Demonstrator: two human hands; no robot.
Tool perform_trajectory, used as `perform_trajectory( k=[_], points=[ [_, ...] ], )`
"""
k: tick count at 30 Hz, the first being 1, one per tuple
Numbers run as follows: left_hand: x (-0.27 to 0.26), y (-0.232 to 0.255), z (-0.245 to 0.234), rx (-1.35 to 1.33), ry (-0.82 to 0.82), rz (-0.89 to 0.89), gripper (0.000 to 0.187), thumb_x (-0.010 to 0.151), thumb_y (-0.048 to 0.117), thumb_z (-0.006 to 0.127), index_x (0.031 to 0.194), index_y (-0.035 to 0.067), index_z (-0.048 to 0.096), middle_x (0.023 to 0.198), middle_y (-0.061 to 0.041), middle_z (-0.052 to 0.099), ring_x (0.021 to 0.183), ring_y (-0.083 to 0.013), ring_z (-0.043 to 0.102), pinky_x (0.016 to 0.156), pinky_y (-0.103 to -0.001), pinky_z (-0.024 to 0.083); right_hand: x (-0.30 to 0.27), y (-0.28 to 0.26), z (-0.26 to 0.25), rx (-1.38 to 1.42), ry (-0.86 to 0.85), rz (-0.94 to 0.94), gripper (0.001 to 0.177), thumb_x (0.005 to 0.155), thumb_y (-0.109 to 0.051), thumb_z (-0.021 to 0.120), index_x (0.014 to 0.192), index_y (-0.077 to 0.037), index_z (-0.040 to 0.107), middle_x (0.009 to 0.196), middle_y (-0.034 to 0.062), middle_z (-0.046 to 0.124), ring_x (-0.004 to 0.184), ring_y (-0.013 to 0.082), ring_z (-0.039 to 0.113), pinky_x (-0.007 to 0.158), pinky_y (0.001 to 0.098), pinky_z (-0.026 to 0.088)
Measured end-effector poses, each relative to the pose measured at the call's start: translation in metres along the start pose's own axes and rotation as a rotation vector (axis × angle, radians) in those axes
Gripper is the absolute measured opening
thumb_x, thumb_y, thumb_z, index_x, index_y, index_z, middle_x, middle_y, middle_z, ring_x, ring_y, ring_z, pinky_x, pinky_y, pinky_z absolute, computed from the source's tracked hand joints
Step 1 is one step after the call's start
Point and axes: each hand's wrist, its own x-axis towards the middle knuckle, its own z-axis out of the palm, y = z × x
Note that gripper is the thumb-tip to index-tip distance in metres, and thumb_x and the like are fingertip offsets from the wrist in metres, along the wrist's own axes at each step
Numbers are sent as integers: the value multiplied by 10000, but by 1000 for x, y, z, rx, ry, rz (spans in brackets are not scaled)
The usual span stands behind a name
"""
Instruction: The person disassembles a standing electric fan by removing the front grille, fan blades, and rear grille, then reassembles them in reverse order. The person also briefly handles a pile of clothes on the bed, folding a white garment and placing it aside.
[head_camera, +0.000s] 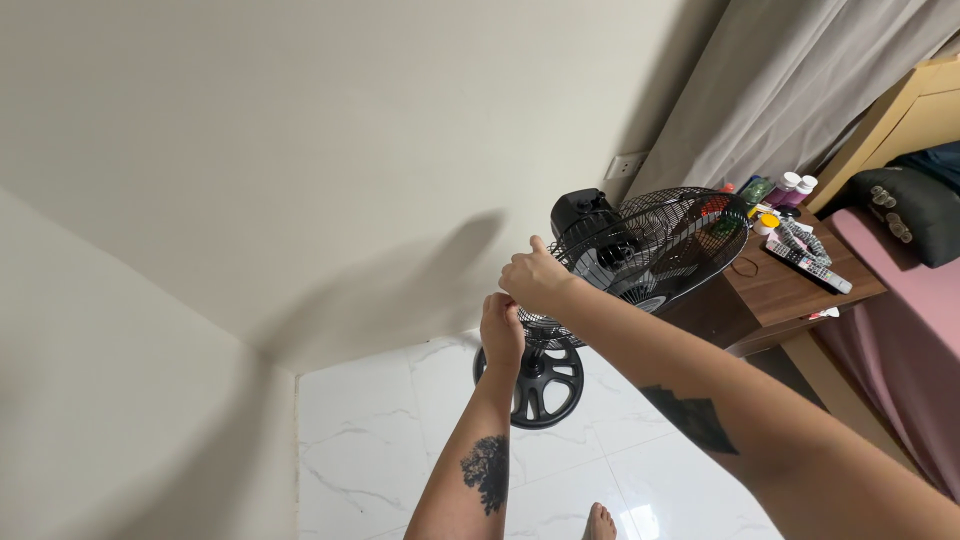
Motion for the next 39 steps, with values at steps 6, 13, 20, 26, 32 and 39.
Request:
perform_trajectory(
  k=[6, 13, 20, 26, 32, 39],
  points=[
    [-6, -4, -9, -58, -41, -49, 128, 979, 109, 589, 1068, 39, 649, 1079, -153, 654, 961, -315, 677, 842, -404, 549, -21, 3, -19, 145, 257, 5, 156, 872, -225, 711, 1016, -225, 772, 1147, -24, 682, 1173, 184, 580, 1100, 598, 292],
    [-44, -68, -1, -201, -109, -276, 505, 1011, 37, 506, 1509, 57, 425, 1535, -166, 503, 1340, -295, 556, 1079, -351, 465, -113, 6, 59, 650, 1330, 616, 406, 916, 40, 705, 1284, -114, 632, 1269, 94, 612, 1261, 294, 521, 1088, 439, 414],
    [-86, -98, 19, -381, -506, -1032, 1083, 854, -50, 727, 1609, 196, -10, 1627, -144, 255, 1472, -293, 348, 1192, -462, 322, -140, -4, 314, 1416, 1562, 1419, 285, 985, -31, 557, 1265, -81, 532, 1128, 33, 540, 1010, 104, 517, 902, 248, 449],
    [-99, -107, 64, -941, -69, -1279, 795, 873, 105, 484, 1587, 230, 157, 1576, -98, 375, 1453, -355, 419, 1169, -546, 346, -83, -45, 463, 2476, 851, 1576, 151, 1007, -209, 519, 1087, -140, 627, 806, -4, 563, 722, 138, 583, 689, 370, 474],
    [-81, -109, 78, -1001, 168, -1302, 444, 1045, 287, 365, 1400, 70, 521, 1431, -99, 534, 1356, -279, 479, 1159, -494, 342, -30, -67, 462, 2885, 306, 1284, 219, 1023, -190, 480, 1124, -84, 642, 953, 96, 620, 898, 227, 620, 862, 418, 495],
    [-54, -101, 90, -937, 127, -1286, 306, 1031, 182, 487, 1245, 1, 610, 1157, -155, 683, 1052, -232, 666, 889, -357, 545, -17, -45, 378, 3194, 533, 1152, 395, 1079, -311, 320, 1241, -64, 582, 1136, 117, 600, 1043, 255, 583, 909, 441, 499]
  ],
)
